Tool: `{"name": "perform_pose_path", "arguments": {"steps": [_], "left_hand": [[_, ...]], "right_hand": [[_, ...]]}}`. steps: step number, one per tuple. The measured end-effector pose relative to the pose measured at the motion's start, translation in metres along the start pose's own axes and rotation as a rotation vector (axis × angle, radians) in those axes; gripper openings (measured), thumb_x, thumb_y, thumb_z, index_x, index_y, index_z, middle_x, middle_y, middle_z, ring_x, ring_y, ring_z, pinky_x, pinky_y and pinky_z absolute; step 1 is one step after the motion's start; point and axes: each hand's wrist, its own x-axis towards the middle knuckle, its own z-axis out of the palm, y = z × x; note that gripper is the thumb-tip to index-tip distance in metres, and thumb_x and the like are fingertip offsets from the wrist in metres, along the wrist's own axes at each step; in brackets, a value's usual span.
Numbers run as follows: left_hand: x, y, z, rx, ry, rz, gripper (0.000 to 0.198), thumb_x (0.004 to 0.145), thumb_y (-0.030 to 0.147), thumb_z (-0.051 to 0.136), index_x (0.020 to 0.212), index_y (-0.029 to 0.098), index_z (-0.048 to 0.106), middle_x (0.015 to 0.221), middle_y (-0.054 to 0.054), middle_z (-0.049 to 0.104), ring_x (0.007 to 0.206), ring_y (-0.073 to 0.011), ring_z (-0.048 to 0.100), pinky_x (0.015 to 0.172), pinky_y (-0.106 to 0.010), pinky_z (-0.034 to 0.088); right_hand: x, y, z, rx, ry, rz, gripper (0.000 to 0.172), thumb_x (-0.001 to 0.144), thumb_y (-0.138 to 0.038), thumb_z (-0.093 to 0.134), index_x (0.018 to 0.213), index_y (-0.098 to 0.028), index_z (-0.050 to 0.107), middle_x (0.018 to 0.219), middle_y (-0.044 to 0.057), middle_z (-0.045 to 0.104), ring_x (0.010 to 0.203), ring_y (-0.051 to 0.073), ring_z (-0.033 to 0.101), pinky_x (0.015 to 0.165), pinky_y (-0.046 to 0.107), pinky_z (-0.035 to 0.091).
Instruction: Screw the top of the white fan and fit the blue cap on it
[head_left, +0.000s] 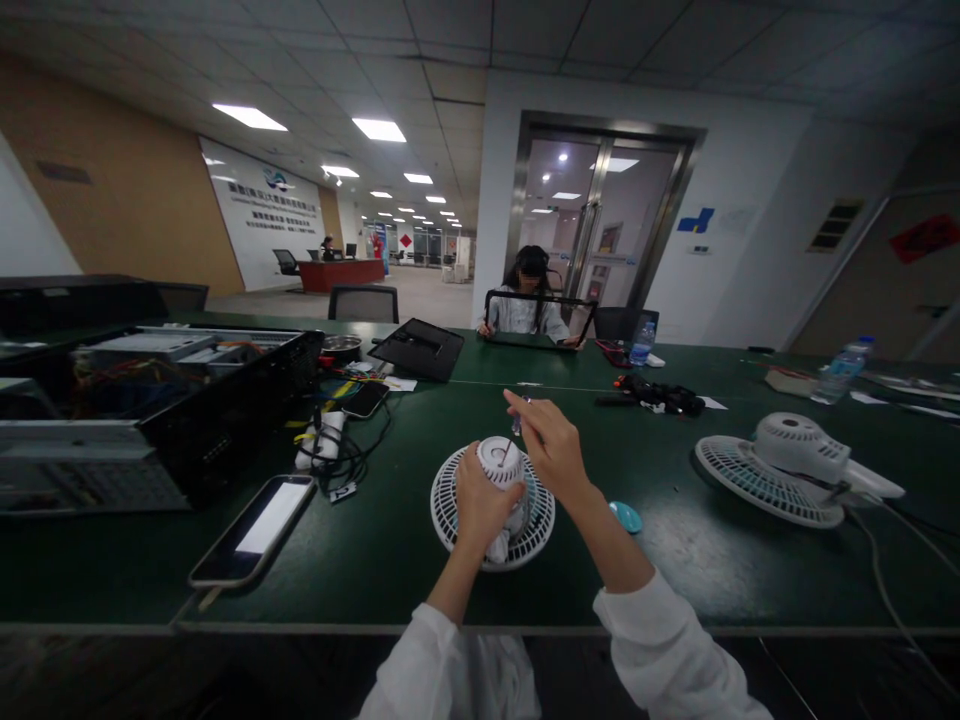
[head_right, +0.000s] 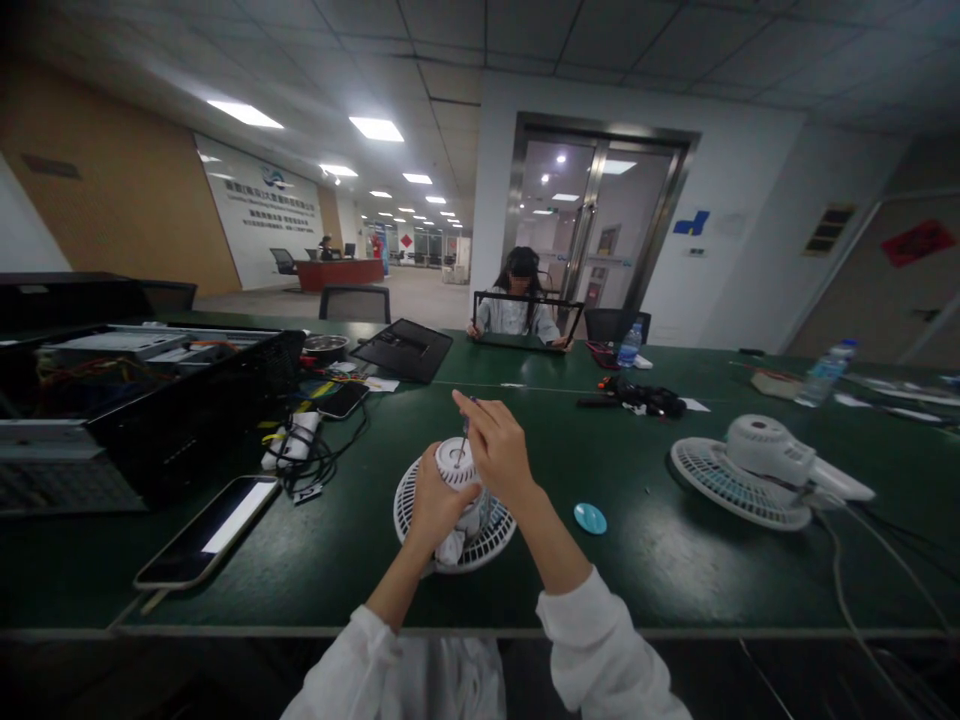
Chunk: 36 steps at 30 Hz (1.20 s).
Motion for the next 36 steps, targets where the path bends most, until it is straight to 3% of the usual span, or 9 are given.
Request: {"name": "perform_pose_path", "arguments": {"steps": [8, 13, 18, 22, 27, 33, 36], "left_hand": [[0.0, 0.0, 0.0, -0.01, -0.004, 0.004, 0.074, 0.058, 0.02, 0.071, 0.123, 0.017, 0.035, 0.125, -0.012, 0.048, 0.121, -0.0287, 0.043, 0.104, -0.047, 0.033], [0.0, 0.001, -0.001, -0.004, -0.017, -0.006, 0.071, 0.058, 0.018, 0.07, 0.12, 0.018, 0.036, 0.123, -0.01, 0.048, 0.12, -0.0269, 0.044, 0.104, -0.045, 0.032], [0.0, -0.002, 0.0, -0.005, -0.002, 0.016, 0.071, 0.058, 0.02, 0.07, 0.12, 0.02, 0.036, 0.12, -0.008, 0.049, 0.119, -0.0267, 0.045, 0.103, -0.045, 0.032], [0.001, -0.006, 0.002, -0.007, 0.008, 0.025, 0.071, 0.058, 0.02, 0.071, 0.121, 0.021, 0.037, 0.12, -0.008, 0.049, 0.12, -0.027, 0.045, 0.104, -0.045, 0.032], [0.001, -0.008, 0.004, -0.005, 0.015, 0.03, 0.071, 0.058, 0.021, 0.071, 0.121, 0.02, 0.037, 0.121, -0.009, 0.049, 0.12, -0.0271, 0.045, 0.104, -0.047, 0.032], [0.0, -0.003, 0.002, -0.01, 0.005, 0.015, 0.07, 0.058, 0.019, 0.07, 0.12, 0.019, 0.038, 0.121, -0.009, 0.049, 0.12, -0.027, 0.044, 0.104, -0.046, 0.032], [0.0, -0.002, 0.001, -0.017, 0.002, 0.012, 0.072, 0.057, 0.019, 0.071, 0.121, 0.018, 0.037, 0.121, -0.01, 0.049, 0.12, -0.0274, 0.044, 0.104, -0.046, 0.032]], "right_hand": [[0.001, -0.006, 0.002, -0.028, 0.09, 0.005, 0.029, 0.088, -0.024, 0.05, 0.116, -0.021, 0.06, 0.084, 0.005, 0.067, 0.067, 0.017, 0.056, 0.068, 0.032, 0.049], [0.003, -0.004, -0.001, 0.082, 0.039, 0.074, 0.029, 0.09, -0.023, 0.047, 0.117, -0.022, 0.059, 0.1, 0.007, 0.067, 0.088, 0.018, 0.061, 0.073, 0.031, 0.051], [0.003, -0.006, -0.004, 0.038, 0.079, 0.11, 0.022, 0.086, -0.028, 0.056, 0.105, -0.022, 0.066, 0.084, 0.005, 0.067, 0.074, 0.016, 0.059, 0.069, 0.031, 0.05], [0.003, -0.007, -0.007, 0.097, 0.063, 0.05, 0.03, 0.09, -0.021, 0.047, 0.116, -0.023, 0.062, 0.094, 0.006, 0.069, 0.088, 0.017, 0.06, 0.075, 0.032, 0.051], [0.003, -0.005, -0.005, -0.005, 0.125, 0.015, 0.027, 0.089, -0.022, 0.05, 0.111, -0.021, 0.065, 0.082, 0.005, 0.068, 0.073, 0.016, 0.059, 0.071, 0.031, 0.049], [0.001, -0.004, 0.002, -0.008, 0.064, 0.072, 0.036, 0.093, -0.02, 0.038, 0.126, -0.018, 0.053, 0.093, 0.007, 0.067, 0.083, 0.017, 0.06, 0.075, 0.032, 0.05], [0.0, -0.006, 0.004, -0.058, 0.109, 0.042, 0.029, 0.091, -0.027, 0.047, 0.115, -0.018, 0.06, 0.087, 0.007, 0.067, 0.073, 0.017, 0.059, 0.07, 0.031, 0.05]]}}
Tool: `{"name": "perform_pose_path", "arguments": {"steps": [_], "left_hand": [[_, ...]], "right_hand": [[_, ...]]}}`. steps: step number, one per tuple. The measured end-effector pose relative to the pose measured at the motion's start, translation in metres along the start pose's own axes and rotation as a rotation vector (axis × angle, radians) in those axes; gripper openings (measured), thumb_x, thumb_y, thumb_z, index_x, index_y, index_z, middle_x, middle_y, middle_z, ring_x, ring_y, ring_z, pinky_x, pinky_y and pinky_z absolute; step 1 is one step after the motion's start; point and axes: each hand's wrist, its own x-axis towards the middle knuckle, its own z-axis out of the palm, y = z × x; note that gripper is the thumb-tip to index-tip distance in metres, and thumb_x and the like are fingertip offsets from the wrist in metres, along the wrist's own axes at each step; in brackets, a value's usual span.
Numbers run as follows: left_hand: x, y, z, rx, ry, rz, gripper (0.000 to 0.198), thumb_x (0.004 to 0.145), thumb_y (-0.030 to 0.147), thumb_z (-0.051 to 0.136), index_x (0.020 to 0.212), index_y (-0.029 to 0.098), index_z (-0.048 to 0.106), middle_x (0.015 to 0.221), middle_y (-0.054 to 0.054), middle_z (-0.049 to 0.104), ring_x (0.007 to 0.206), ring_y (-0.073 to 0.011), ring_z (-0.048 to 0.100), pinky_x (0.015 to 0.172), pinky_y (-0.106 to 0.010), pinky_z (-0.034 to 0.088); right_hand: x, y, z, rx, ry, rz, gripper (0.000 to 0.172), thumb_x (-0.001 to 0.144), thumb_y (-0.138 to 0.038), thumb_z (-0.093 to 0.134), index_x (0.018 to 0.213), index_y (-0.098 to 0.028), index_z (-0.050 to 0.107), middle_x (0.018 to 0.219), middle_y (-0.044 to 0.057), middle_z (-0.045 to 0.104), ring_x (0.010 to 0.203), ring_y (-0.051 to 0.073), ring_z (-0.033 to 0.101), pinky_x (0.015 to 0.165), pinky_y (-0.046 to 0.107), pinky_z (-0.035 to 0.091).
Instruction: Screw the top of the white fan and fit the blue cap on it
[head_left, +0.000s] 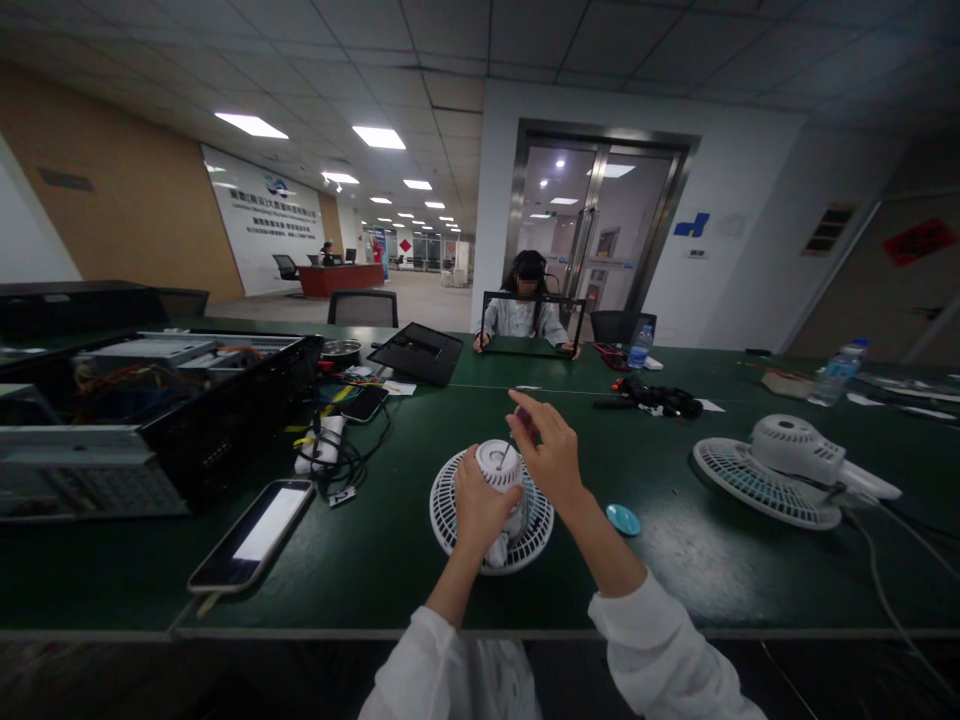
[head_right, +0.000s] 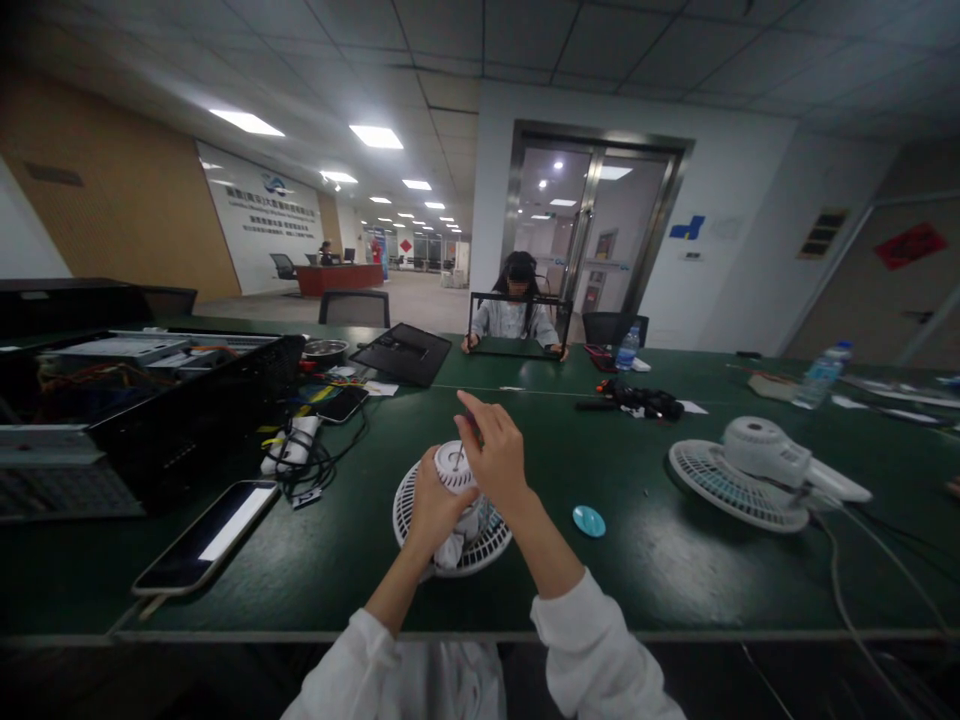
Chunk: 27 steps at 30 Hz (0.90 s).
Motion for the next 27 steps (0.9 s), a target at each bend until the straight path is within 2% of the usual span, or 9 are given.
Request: {"name": "perform_pose_path", "arguments": {"steps": [3, 7, 11, 13, 18, 23, 25, 27], "left_hand": [[0.0001, -0.0005, 0.0003, -0.01, 0.008, 0.006, 0.072, 0.057, 0.02, 0.072, 0.12, 0.019, 0.038, 0.121, -0.009, 0.049, 0.12, -0.0275, 0.044, 0.104, -0.047, 0.032], [0.0004, -0.0007, 0.0012, -0.01, 0.007, 0.007, 0.071, 0.056, 0.019, 0.071, 0.119, 0.019, 0.038, 0.119, -0.008, 0.05, 0.118, -0.0271, 0.046, 0.104, -0.045, 0.032], [0.0004, 0.0003, 0.0011, -0.003, 0.004, -0.006, 0.072, 0.057, 0.018, 0.07, 0.121, 0.018, 0.037, 0.121, -0.01, 0.049, 0.12, -0.0277, 0.044, 0.105, -0.045, 0.032], [0.0, 0.0009, 0.0006, 0.005, -0.002, -0.005, 0.073, 0.058, 0.019, 0.07, 0.122, 0.017, 0.036, 0.124, -0.011, 0.048, 0.122, -0.0279, 0.043, 0.105, -0.045, 0.031], [-0.0009, 0.0023, -0.0006, 0.019, -0.015, -0.007, 0.073, 0.059, 0.02, 0.069, 0.123, 0.014, 0.036, 0.126, -0.013, 0.047, 0.123, -0.0288, 0.042, 0.106, -0.045, 0.03], [-0.0006, 0.002, 0.0004, 0.024, -0.009, -0.006, 0.073, 0.059, 0.019, 0.069, 0.123, 0.018, 0.035, 0.124, -0.01, 0.048, 0.122, -0.0277, 0.043, 0.105, -0.044, 0.031], [-0.0005, 0.0013, 0.0009, 0.023, -0.002, 0.001, 0.072, 0.058, 0.019, 0.069, 0.122, 0.018, 0.036, 0.123, -0.01, 0.049, 0.121, -0.0274, 0.044, 0.104, -0.044, 0.032], [-0.0005, 0.0003, 0.0012, 0.015, 0.004, 0.01, 0.071, 0.058, 0.019, 0.069, 0.121, 0.019, 0.037, 0.121, -0.009, 0.05, 0.12, -0.0272, 0.045, 0.104, -0.045, 0.033]], "right_hand": [[0.001, -0.0023, -0.0011, -0.022, 0.019, -0.024, 0.026, 0.09, -0.028, 0.05, 0.11, -0.017, 0.062, 0.081, 0.006, 0.067, 0.071, 0.018, 0.058, 0.067, 0.032, 0.049], [0.0016, -0.003, -0.0039, 0.072, -0.014, -0.03, 0.032, 0.093, -0.019, 0.041, 0.121, -0.019, 0.057, 0.098, 0.007, 0.069, 0.088, 0.017, 0.061, 0.079, 0.032, 0.05], [0.0004, -0.0017, -0.0024, 0.021, 0.024, -0.033, 0.024, 0.091, -0.023, 0.049, 0.109, -0.021, 0.063, 0.088, 0.005, 0.07, 0.076, 0.016, 0.062, 0.073, 0.031, 0.051], [0.0002, -0.0015, -0.0015, -0.007, 0.028, -0.035, 0.022, 0.09, -0.024, 0.05, 0.106, -0.02, 0.064, 0.085, 0.006, 0.069, 0.077, 0.017, 0.062, 0.074, 0.032, 0.052], [0.0004, -0.0022, -0.0016, 0.07, -0.05, -0.006, 0.035, 0.091, -0.018, 0.04, 0.124, -0.02, 0.054, 0.103, 0.008, 0.067, 0.094, 0.017, 0.061, 0.083, 0.034, 0.051], [-0.0018, -0.003, -0.0017, 0.042, -0.006, 0.023, 0.025, 0.089, -0.027, 0.05, 0.11, -0.021, 0.062, 0.084, 0.005, 0.067, 0.074, 0.016, 0.06, 0.068, 0.029, 0.051], [-0.0023, -0.0034, -0.0032, 0.038, -0.004, 0.029, 0.025, 0.089, -0.027, 0.051, 0.11, -0.02, 0.062, 0.086, 0.006, 0.067, 0.074, 0.016, 0.06, 0.065, 0.029, 0.051], [-0.0024, -0.0035, -0.0053, 0.073, -0.025, 0.027, 0.03, 0.091, -0.024, 0.046, 0.118, -0.02, 0.058, 0.096, 0.008, 0.068, 0.084, 0.017, 0.061, 0.07, 0.031, 0.052]]}}
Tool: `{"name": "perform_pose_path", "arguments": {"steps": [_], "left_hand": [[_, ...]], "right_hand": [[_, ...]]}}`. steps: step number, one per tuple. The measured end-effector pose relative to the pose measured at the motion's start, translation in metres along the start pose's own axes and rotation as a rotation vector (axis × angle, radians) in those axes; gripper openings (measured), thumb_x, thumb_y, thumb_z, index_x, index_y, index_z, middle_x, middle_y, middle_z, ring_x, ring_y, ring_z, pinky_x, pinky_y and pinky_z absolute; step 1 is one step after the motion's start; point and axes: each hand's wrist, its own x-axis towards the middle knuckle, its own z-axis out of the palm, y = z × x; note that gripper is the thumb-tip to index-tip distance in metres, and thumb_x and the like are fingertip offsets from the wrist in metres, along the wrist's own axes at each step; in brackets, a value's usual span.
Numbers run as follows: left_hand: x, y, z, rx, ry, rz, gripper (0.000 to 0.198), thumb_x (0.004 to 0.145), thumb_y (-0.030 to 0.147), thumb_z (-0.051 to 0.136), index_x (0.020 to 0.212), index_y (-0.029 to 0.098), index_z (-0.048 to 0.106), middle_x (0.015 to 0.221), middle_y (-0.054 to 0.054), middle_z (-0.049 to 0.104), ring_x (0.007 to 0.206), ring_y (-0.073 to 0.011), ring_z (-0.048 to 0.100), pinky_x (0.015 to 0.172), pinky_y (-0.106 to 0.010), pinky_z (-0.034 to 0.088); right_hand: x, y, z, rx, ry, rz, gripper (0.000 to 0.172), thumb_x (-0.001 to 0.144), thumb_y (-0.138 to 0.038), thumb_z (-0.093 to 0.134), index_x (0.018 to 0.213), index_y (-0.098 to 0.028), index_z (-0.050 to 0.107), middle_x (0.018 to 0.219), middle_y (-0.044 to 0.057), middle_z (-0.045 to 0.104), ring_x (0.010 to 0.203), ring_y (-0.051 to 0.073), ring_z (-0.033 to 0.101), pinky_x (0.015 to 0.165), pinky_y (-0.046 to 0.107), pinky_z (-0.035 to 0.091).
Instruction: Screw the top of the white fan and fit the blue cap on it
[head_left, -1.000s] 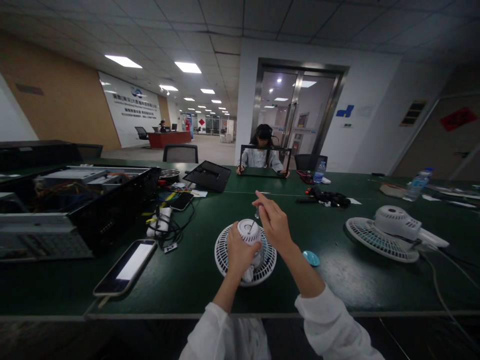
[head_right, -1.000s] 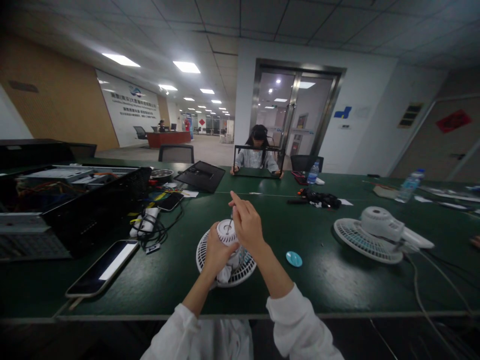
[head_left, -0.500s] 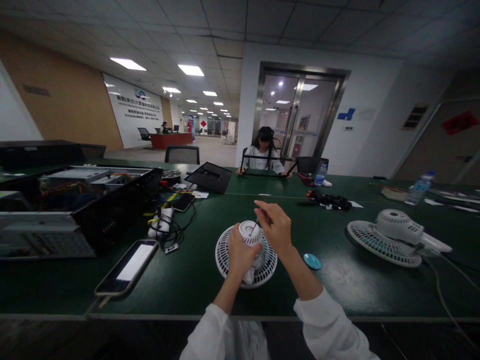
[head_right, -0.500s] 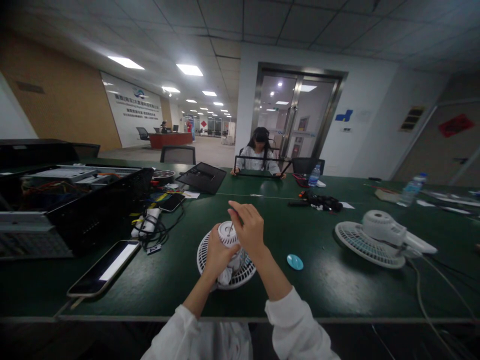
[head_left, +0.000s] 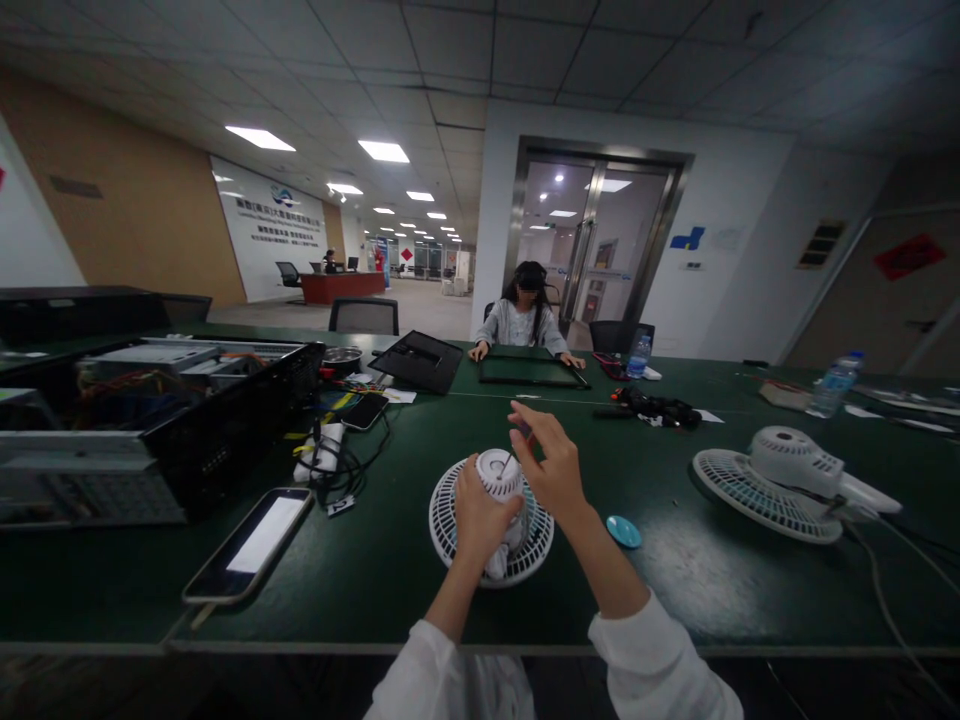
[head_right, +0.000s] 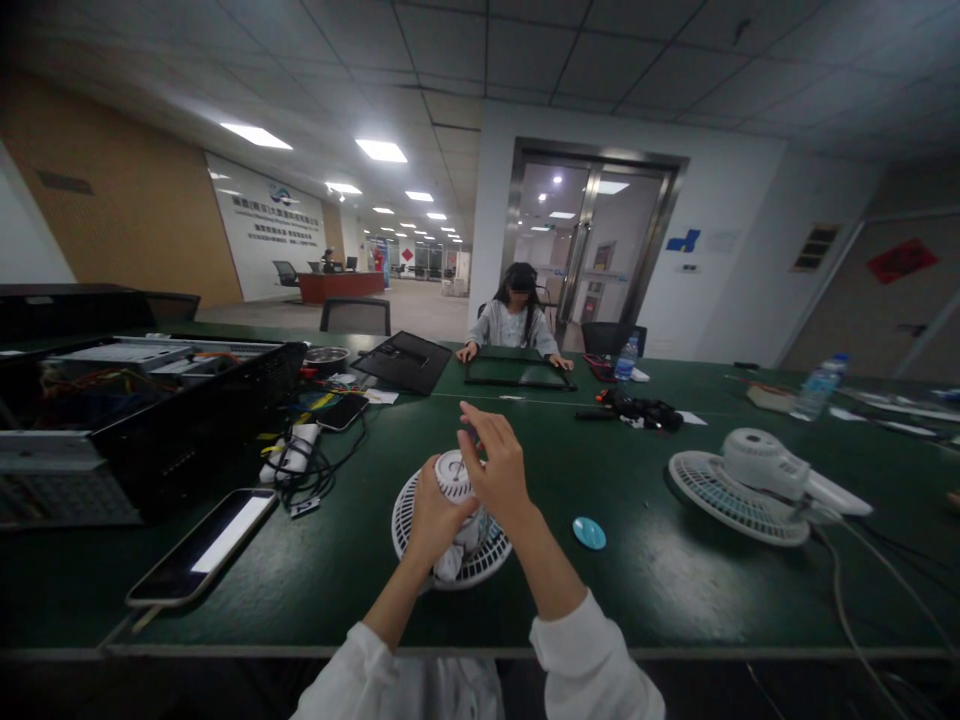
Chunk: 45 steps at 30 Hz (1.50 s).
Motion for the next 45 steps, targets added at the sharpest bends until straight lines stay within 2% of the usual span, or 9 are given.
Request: {"name": "perform_pose_path", "arguments": {"steps": [3, 8, 13, 18, 23, 29, 34, 41, 45], "left_hand": [[-0.0001, -0.002, 0.0005, -0.015, 0.011, 0.008, 0.07, 0.058, 0.019, 0.07, 0.121, 0.021, 0.038, 0.12, -0.008, 0.05, 0.119, -0.0274, 0.046, 0.103, -0.046, 0.033], [0.0003, -0.003, 0.0008, -0.014, 0.003, -0.005, 0.073, 0.059, 0.019, 0.069, 0.123, 0.018, 0.036, 0.122, -0.01, 0.049, 0.12, -0.0275, 0.045, 0.103, -0.045, 0.033], [0.0009, -0.001, 0.0004, -0.026, 0.006, 0.004, 0.071, 0.057, 0.018, 0.07, 0.12, 0.019, 0.038, 0.122, -0.01, 0.05, 0.12, -0.0271, 0.045, 0.105, -0.045, 0.032], [0.0006, -0.0017, 0.0012, -0.016, 0.016, 0.01, 0.072, 0.057, 0.018, 0.07, 0.121, 0.017, 0.037, 0.123, -0.01, 0.049, 0.12, -0.0272, 0.045, 0.105, -0.045, 0.032], [0.0002, -0.003, 0.0009, -0.032, 0.011, 0.025, 0.069, 0.059, 0.021, 0.07, 0.121, 0.018, 0.038, 0.121, -0.01, 0.05, 0.12, -0.0277, 0.045, 0.103, -0.046, 0.033], [-0.0001, -0.0025, 0.0005, -0.036, 0.015, 0.022, 0.071, 0.059, 0.021, 0.07, 0.123, 0.018, 0.037, 0.122, -0.01, 0.049, 0.12, -0.0284, 0.045, 0.103, -0.047, 0.033], [-0.0004, -0.0015, -0.0004, -0.01, -0.011, 0.004, 0.072, 0.061, 0.024, 0.07, 0.124, 0.017, 0.035, 0.126, -0.012, 0.048, 0.121, -0.0286, 0.044, 0.104, -0.046, 0.032], [-0.0001, -0.0021, 0.0007, -0.029, 0.008, 0.021, 0.07, 0.059, 0.022, 0.071, 0.121, 0.018, 0.038, 0.121, -0.01, 0.05, 0.119, -0.0276, 0.046, 0.103, -0.045, 0.034], [-0.0003, -0.0027, 0.0005, -0.03, 0.016, 0.022, 0.072, 0.059, 0.022, 0.071, 0.122, 0.018, 0.036, 0.122, -0.009, 0.049, 0.12, -0.0275, 0.045, 0.103, -0.045, 0.033]], "right_hand": [[-0.0003, 0.0007, -0.0019, 0.044, -0.022, -0.002, 0.036, 0.092, -0.02, 0.04, 0.125, -0.022, 0.054, 0.105, 0.007, 0.067, 0.093, 0.017, 0.062, 0.08, 0.033, 0.052], [-0.001, 0.0017, 0.0003, -0.034, 0.033, -0.009, 0.025, 0.089, -0.025, 0.05, 0.11, -0.021, 0.063, 0.086, 0.006, 0.068, 0.074, 0.016, 0.061, 0.069, 0.03, 0.052], [0.0, -0.0001, 0.001, 0.019, -0.003, -0.021, 0.036, 0.09, -0.018, 0.043, 0.124, -0.021, 0.054, 0.099, 0.007, 0.067, 0.09, 0.017, 0.061, 0.076, 0.031, 0.052], [0.0019, -0.0013, 0.0008, -0.048, 0.005, -0.025, 0.026, 0.088, -0.025, 0.051, 0.111, -0.021, 0.063, 0.085, 0.006, 0.067, 0.075, 0.017, 0.06, 0.069, 0.031, 0.052], [0.0027, -0.0018, 0.0, -0.001, -0.033, -0.043, 0.037, 0.09, -0.018, 0.043, 0.126, -0.021, 0.054, 0.103, 0.008, 0.067, 0.094, 0.018, 0.061, 0.081, 0.034, 0.051], [0.0002, -0.0033, 0.0032, -0.044, -0.012, -0.007, 0.03, 0.089, -0.025, 0.051, 0.116, -0.023, 0.061, 0.086, 0.005, 0.067, 0.077, 0.017, 0.061, 0.073, 0.032, 0.052], [-0.0013, -0.0039, 0.0035, 0.005, -0.034, -0.015, 0.043, 0.091, -0.018, 0.04, 0.133, -0.023, 0.047, 0.106, 0.007, 0.066, 0.097, 0.018, 0.059, 0.085, 0.035, 0.05], [-0.0003, -0.002, 0.0033, -0.062, -0.007, -0.019, 0.03, 0.09, -0.025, 0.048, 0.117, -0.022, 0.06, 0.09, 0.007, 0.067, 0.08, 0.018, 0.06, 0.074, 0.033, 0.051], [0.0016, -0.0044, -0.0001, -0.018, -0.026, -0.02, 0.037, 0.091, -0.02, 0.041, 0.126, -0.023, 0.053, 0.098, 0.007, 0.067, 0.09, 0.018, 0.06, 0.079, 0.034, 0.051]]}}
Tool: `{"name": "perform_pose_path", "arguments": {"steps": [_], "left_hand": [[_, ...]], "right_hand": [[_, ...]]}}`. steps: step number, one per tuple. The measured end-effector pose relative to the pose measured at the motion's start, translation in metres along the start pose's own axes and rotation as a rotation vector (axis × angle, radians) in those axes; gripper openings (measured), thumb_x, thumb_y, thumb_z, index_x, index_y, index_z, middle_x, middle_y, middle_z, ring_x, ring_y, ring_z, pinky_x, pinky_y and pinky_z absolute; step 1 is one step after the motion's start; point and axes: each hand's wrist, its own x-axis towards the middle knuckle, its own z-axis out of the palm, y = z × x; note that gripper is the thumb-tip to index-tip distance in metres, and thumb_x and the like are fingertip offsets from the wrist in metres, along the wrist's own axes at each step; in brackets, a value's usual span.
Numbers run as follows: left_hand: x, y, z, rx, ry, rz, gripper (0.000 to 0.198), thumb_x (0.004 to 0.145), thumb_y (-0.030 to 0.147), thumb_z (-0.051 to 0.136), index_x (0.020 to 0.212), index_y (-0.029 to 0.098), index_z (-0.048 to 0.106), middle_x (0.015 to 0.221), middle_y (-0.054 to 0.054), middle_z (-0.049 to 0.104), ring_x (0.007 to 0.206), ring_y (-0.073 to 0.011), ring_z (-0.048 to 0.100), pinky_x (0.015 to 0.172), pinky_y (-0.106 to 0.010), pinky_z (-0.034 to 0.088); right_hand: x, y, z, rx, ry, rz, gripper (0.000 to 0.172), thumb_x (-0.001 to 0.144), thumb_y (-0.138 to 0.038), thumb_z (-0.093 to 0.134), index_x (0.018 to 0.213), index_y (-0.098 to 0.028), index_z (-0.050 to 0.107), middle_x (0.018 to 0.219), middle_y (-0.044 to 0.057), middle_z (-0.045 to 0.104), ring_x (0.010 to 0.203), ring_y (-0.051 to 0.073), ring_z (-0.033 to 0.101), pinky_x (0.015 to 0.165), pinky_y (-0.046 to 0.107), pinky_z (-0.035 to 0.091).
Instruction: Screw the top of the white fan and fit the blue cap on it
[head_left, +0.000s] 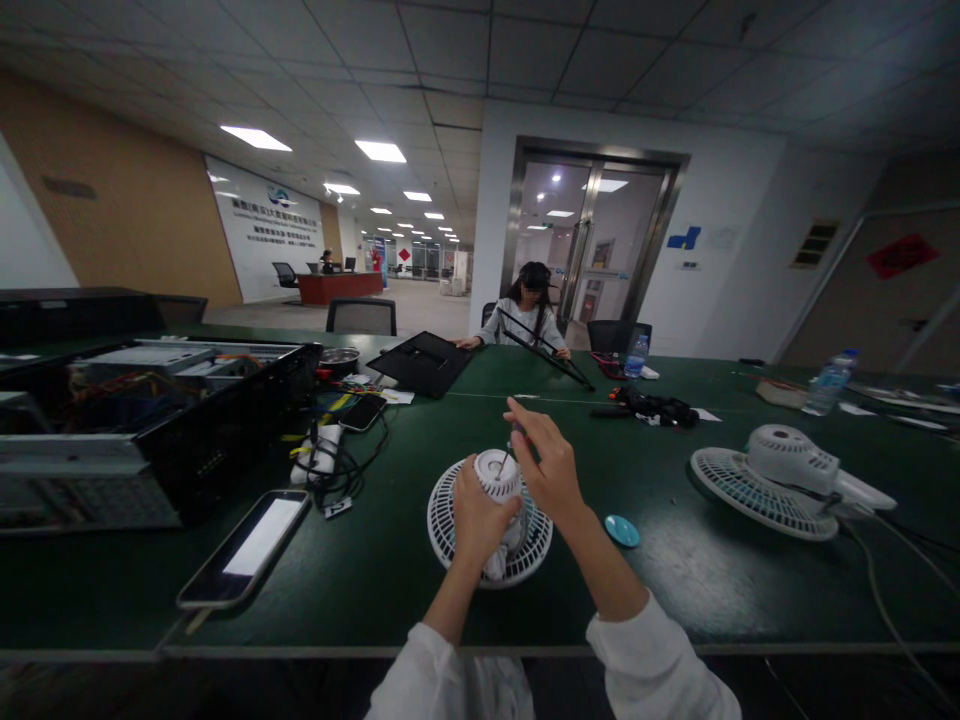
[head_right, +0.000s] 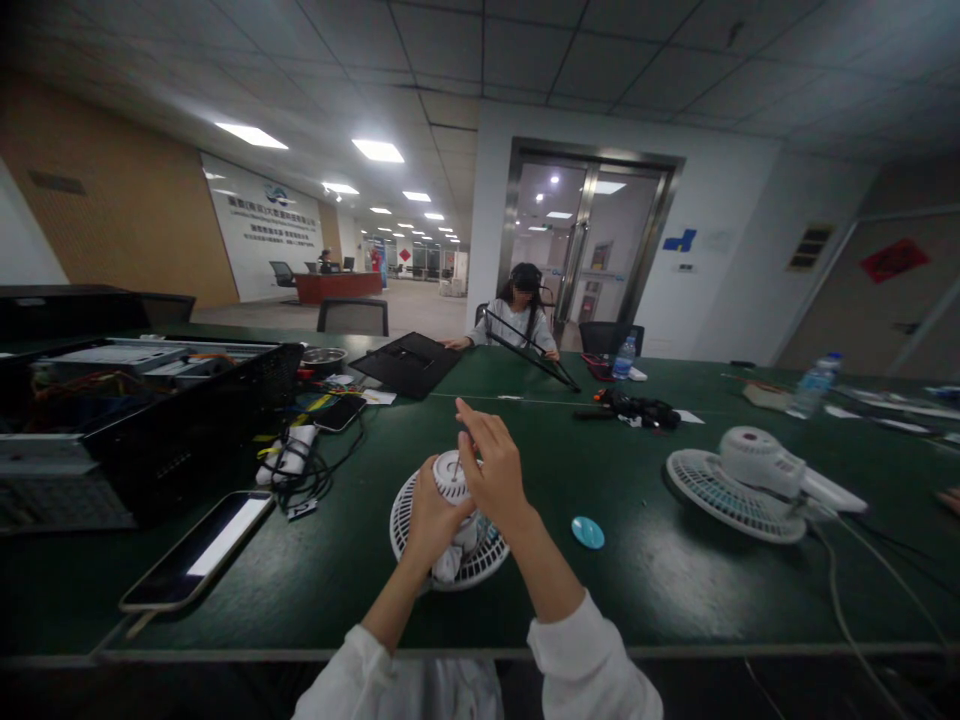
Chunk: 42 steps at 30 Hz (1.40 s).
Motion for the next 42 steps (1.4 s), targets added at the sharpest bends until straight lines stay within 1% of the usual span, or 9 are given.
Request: {"name": "perform_pose_path", "arguments": {"steps": [2, 7, 12, 14, 21, 27, 31, 36, 42], "left_hand": [[0.0, 0.001, 0.0, -0.002, -0.002, -0.001, 0.071, 0.059, 0.021, 0.071, 0.122, 0.019, 0.036, 0.121, -0.009, 0.05, 0.12, -0.0272, 0.046, 0.103, -0.045, 0.033], [0.0, 0.003, 0.0, 0.017, -0.007, -0.025, 0.07, 0.058, 0.018, 0.07, 0.12, 0.018, 0.037, 0.12, -0.01, 0.05, 0.119, -0.0273, 0.046, 0.103, -0.045, 0.033], [0.0, 0.002, 0.0, 0.017, -0.011, -0.016, 0.072, 0.058, 0.02, 0.07, 0.122, 0.018, 0.036, 0.121, -0.01, 0.05, 0.12, -0.0273, 0.045, 0.104, -0.044, 0.033], [0.0, 0.002, 0.0, 0.015, -0.019, -0.022, 0.072, 0.059, 0.02, 0.07, 0.123, 0.018, 0.036, 0.122, -0.01, 0.049, 0.121, -0.0273, 0.044, 0.104, -0.045, 0.033], [0.0, 0.002, 0.0, 0.032, -0.02, -0.021, 0.073, 0.059, 0.02, 0.071, 0.123, 0.016, 0.035, 0.123, -0.011, 0.049, 0.121, -0.0275, 0.044, 0.104, -0.043, 0.032], [0.0, 0.004, -0.001, 0.025, -0.018, -0.028, 0.072, 0.058, 0.019, 0.07, 0.122, 0.016, 0.036, 0.122, -0.01, 0.049, 0.12, -0.0266, 0.045, 0.105, -0.044, 0.031], [0.0, 0.005, -0.002, 0.029, -0.029, -0.038, 0.073, 0.059, 0.018, 0.07, 0.123, 0.016, 0.036, 0.123, -0.011, 0.049, 0.121, -0.0266, 0.044, 0.105, -0.043, 0.031], [0.001, 0.004, -0.001, 0.037, -0.015, -0.025, 0.071, 0.059, 0.019, 0.071, 0.121, 0.018, 0.037, 0.121, -0.009, 0.05, 0.12, -0.0266, 0.045, 0.104, -0.044, 0.033], [0.0, 0.002, -0.002, 0.078, -0.027, 0.004, 0.072, 0.06, 0.023, 0.071, 0.123, 0.017, 0.035, 0.122, -0.011, 0.05, 0.121, -0.0274, 0.045, 0.103, -0.042, 0.034]], "right_hand": [[0.001, -0.001, -0.001, 0.012, -0.009, -0.008, 0.038, 0.092, -0.019, 0.04, 0.128, -0.023, 0.052, 0.1, 0.006, 0.067, 0.091, 0.017, 0.061, 0.081, 0.033, 0.051], [0.0, 0.001, -0.001, -0.067, 0.041, -0.006, 0.028, 0.089, -0.028, 0.051, 0.113, -0.021, 0.063, 0.079, 0.004, 0.067, 0.069, 0.017, 0.058, 0.066, 0.031, 0.051], [-0.001, 0.001, -0.001, -0.005, 0.016, -0.012, 0.037, 0.091, -0.019, 0.043, 0.127, -0.023, 0.054, 0.099, 0.006, 0.068, 0.089, 0.018, 0.06, 0.079, 0.033, 0.05], [-0.002, 0.001, -0.001, 0.005, 0.009, -0.011, 0.038, 0.091, -0.017, 0.042, 0.128, -0.024, 0.052, 0.1, 0.005, 0.068, 0.089, 0.017, 0.061, 0.079, 0.032, 0.05], [-0.003, 0.001, 0.002, -0.097, 0.096, -0.044, 0.017, 0.089, -0.027, 0.052, 0.098, -0.019, 0.064, 0.075, 0.004, 0.064, 0.063, 0.016, 0.053, 0.065, 0.031, 0.048], [-0.002, 0.002, -0.003, -0.016, 0.017, -0.004, 0.033, 0.091, -0.019, 0.04, 0.121, -0.019, 0.055, 0.098, 0.007, 0.067, 0.091, 0.018, 0.059, 0.081, 0.033, 0.049], [0.001, 0.003, -0.006, -0.031, -0.014, -0.001, 0.028, 0.092, -0.022, 0.045, 0.115, -0.019, 0.059, 0.09, 0.005, 0.068, 0.08, 0.016, 0.061, 0.074, 0.029, 0.05], [0.004, 0.006, -0.009, -0.214, -0.07, -0.006, 0.024, 0.091, -0.032, 0.049, 0.096, -0.016, 0.065, 0.079, 0.007, 0.068, 0.071, 0.019, 0.059, 0.068, 0.033, 0.049], [0.013, 0.0, -0.016, -0.308, -0.228, 0.042, 0.034, 0.092, -0.021, 0.04, 0.121, -0.013, 0.056, 0.099, 0.011, 0.068, 0.095, 0.022, 0.058, 0.083, 0.036, 0.047]]}}
